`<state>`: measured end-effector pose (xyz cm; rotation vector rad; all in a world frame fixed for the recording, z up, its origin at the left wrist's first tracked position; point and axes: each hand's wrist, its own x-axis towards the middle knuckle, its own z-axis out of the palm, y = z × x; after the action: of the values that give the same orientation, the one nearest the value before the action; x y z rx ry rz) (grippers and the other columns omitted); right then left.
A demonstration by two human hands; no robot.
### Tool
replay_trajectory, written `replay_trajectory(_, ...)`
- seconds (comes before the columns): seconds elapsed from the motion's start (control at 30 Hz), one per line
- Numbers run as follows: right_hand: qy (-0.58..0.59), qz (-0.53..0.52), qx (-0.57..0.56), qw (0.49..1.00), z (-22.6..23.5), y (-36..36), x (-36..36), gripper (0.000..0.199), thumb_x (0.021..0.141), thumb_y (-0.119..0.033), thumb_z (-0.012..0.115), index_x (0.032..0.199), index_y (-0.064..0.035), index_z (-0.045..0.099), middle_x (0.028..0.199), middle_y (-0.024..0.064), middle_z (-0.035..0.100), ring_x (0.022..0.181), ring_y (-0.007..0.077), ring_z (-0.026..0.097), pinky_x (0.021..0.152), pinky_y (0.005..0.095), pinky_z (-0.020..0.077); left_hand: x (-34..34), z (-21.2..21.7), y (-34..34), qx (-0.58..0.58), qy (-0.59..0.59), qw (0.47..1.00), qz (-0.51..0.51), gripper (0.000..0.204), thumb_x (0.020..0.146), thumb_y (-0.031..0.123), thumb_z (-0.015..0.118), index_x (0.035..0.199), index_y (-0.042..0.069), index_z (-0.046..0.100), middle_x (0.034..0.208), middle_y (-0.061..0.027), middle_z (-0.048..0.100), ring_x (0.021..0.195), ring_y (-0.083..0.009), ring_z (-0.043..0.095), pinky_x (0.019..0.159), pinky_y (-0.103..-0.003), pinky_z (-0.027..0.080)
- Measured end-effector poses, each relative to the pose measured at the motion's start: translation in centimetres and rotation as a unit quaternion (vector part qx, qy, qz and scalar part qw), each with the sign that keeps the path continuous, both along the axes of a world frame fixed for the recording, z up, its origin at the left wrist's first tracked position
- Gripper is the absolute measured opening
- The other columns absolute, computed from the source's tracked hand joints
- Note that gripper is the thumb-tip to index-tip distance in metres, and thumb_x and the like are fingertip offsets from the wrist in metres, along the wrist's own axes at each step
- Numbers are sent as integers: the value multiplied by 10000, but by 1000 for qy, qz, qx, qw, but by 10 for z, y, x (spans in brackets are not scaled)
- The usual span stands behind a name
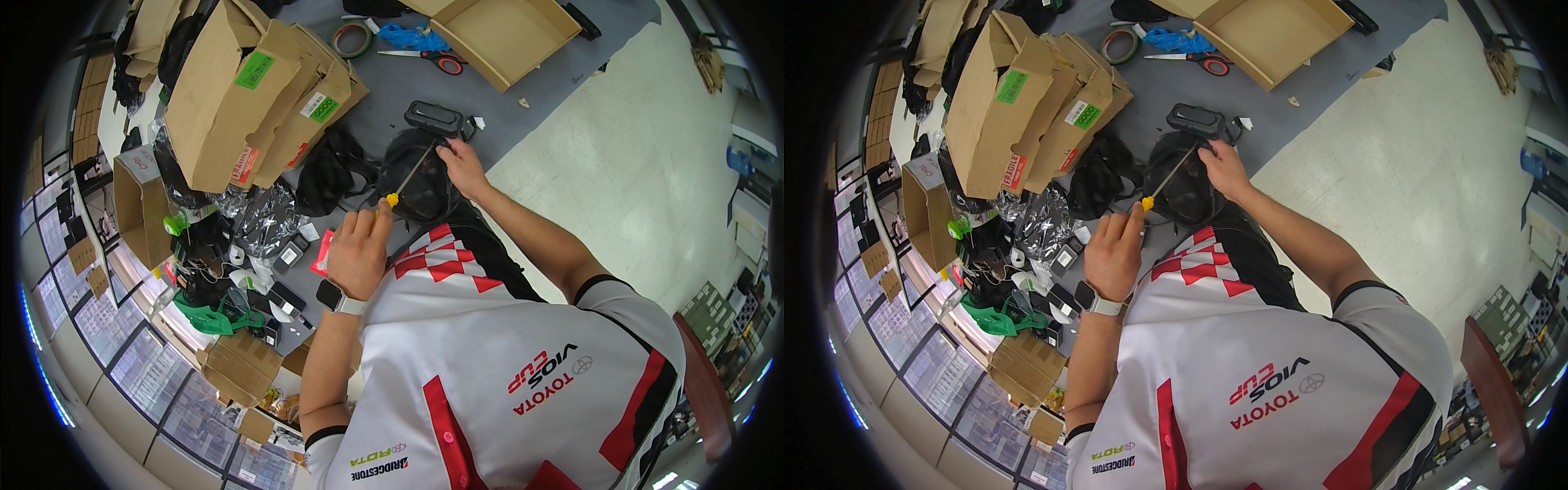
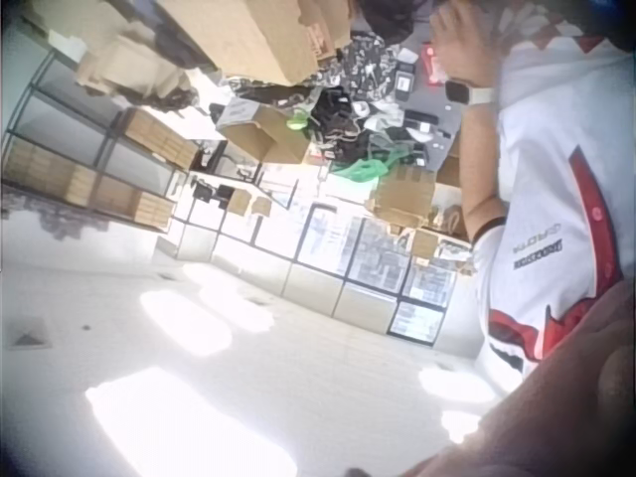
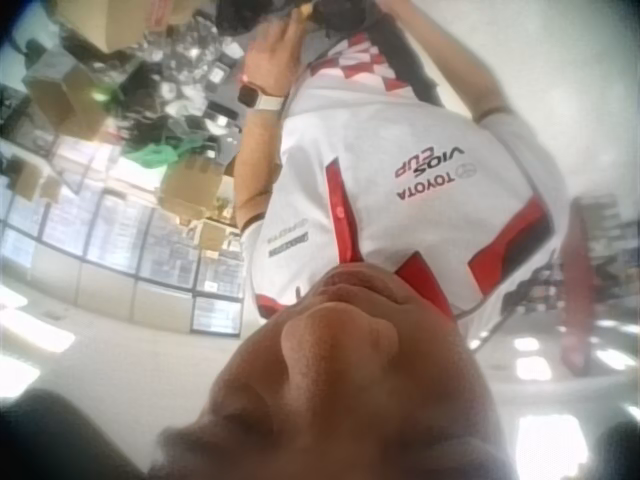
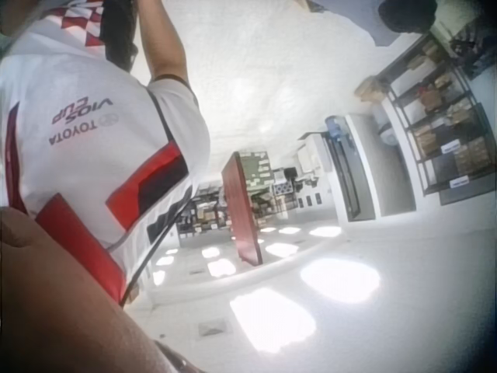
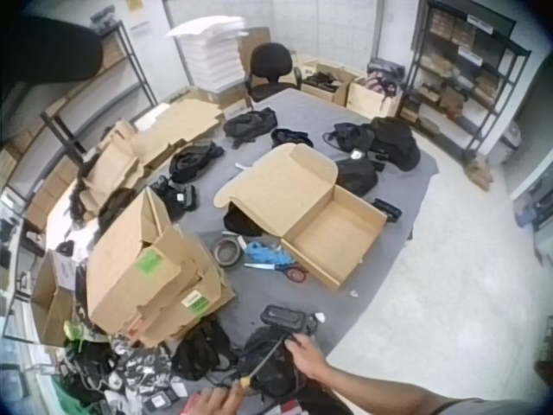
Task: The person uses a yellow utility knife to cut a plastic bag and remove a black electronic device. They then wipe the device with a white wipe, attach a cable, and place the device into a black mesh pouch. The person continues to handle cables and wipes, organizing items on a cluttered table.
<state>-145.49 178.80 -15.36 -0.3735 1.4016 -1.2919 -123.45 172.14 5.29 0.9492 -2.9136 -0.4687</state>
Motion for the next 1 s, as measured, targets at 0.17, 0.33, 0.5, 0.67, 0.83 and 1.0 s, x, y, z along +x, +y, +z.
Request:
replay_trajectory(0.17, 151, 14, -39, 988, -4, -1, 4, 317, 1045, -167, 560, 1277, 28, 656, 1098, 159, 753, 980, 219, 693, 886, 341, 524, -5, -6, -2, 72, 31, 990, 113, 226, 951, 103, 739, 1149, 0, 699, 811, -103, 628, 659, -276, 623, 602, -398, 532)
replay_trajectory(0.33, 256, 16, -64, 964, 11, -2, 5, 258, 1040, -188, 582, 1146, 31, 666, 984, 220, 731, 867, 354, 696, 789, 392, 523, 22, -32, -25, 545, -17, 744, 386, 173, 989, 171, 746, 1049, 13, 707, 723, -79, 609, 547, -175, 541, 531, -360, 444)
replay_trajectory(0.5, 287, 27, -65, 955, 1, 0, 6, 234, 1019, -191, 620, 1023, 42, 641, 828, 246, 669, 748, 412, 661, 670, 456, 484, 7, -23, 5, 261, 125, 922, 258, 295, 1030, 291, 698, 954, 6, 692, 640, -83, 554, 505, -217, 495, 498, -398, 393)
replay_trajectory(0.67, 325, 4, -85, 942, 8, -4, 8, 223, 1018, -178, 620, 1006, 44, 642, 832, 245, 674, 722, 402, 659, 652, 450, 484, 5, -41, 6, -24, -9, 986, 165, 240, 995, 241, 727, 927, 22, 654, 734, -164, 633, 638, -413, 616, 582, -498, 485)
replay_trajectory(0.83, 295, -3, -94, 951, 15, -8, 5, 200, 1017, -163, 621, 1017, 35, 652, 837, 245, 679, 717, 394, 663, 653, 440, 495, -5, -32, 2, 166, -77, 945, 272, 251, 981, 257, 731, 900, 37, 643, 794, -178, 678, 720, -435, 658, 655, -512, 512)
replay_trajectory(1.0, 330, 20, -41, 943, 8, -3, 6, 210, 1018, -168, 623, 1088, 23, 674, 865, 242, 702, 745, 375, 696, 680, 416, 522, -1, -39, 3, 3, -2, 982, 187, 340, 1002, 370, 703, 912, 50, 628, 733, -185, 685, 702, -436, 679, 640, -525, 527)
